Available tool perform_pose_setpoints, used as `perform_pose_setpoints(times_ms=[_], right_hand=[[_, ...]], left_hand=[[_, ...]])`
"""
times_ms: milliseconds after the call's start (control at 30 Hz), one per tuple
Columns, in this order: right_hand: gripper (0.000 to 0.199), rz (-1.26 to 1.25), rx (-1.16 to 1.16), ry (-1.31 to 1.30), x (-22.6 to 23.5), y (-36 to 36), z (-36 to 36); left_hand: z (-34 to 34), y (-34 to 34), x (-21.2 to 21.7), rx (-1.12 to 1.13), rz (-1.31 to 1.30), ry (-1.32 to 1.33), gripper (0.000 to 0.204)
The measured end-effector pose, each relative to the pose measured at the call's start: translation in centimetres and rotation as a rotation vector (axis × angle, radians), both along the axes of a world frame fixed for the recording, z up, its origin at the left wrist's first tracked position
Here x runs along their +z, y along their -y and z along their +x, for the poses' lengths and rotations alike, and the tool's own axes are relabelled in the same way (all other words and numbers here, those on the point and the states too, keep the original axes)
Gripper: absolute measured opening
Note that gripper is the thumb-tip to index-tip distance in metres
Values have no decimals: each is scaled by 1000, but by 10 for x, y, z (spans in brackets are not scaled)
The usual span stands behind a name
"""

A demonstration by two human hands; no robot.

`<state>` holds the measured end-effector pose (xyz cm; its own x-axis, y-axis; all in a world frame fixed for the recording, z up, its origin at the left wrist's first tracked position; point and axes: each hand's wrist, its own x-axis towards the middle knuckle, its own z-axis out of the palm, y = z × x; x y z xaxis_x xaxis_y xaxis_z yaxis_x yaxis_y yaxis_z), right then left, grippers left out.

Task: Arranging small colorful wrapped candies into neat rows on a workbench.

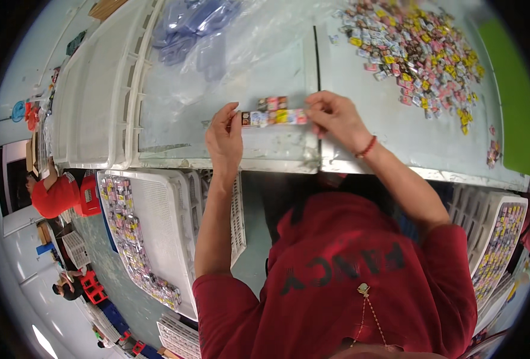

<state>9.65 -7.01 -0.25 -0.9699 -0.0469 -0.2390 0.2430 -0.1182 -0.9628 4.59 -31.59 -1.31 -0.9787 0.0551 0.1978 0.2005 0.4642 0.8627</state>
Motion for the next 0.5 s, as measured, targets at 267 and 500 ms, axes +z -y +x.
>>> perform_pose_setpoints(times_ms=[267, 500], right_hand=[[23, 136, -3, 52, -22, 26, -15], [30, 343, -95, -108, -20, 15, -3]], left_hand=[[-7, 19, -25, 28, 11, -20, 21], [-3, 15, -5, 13, -192, -147, 24]])
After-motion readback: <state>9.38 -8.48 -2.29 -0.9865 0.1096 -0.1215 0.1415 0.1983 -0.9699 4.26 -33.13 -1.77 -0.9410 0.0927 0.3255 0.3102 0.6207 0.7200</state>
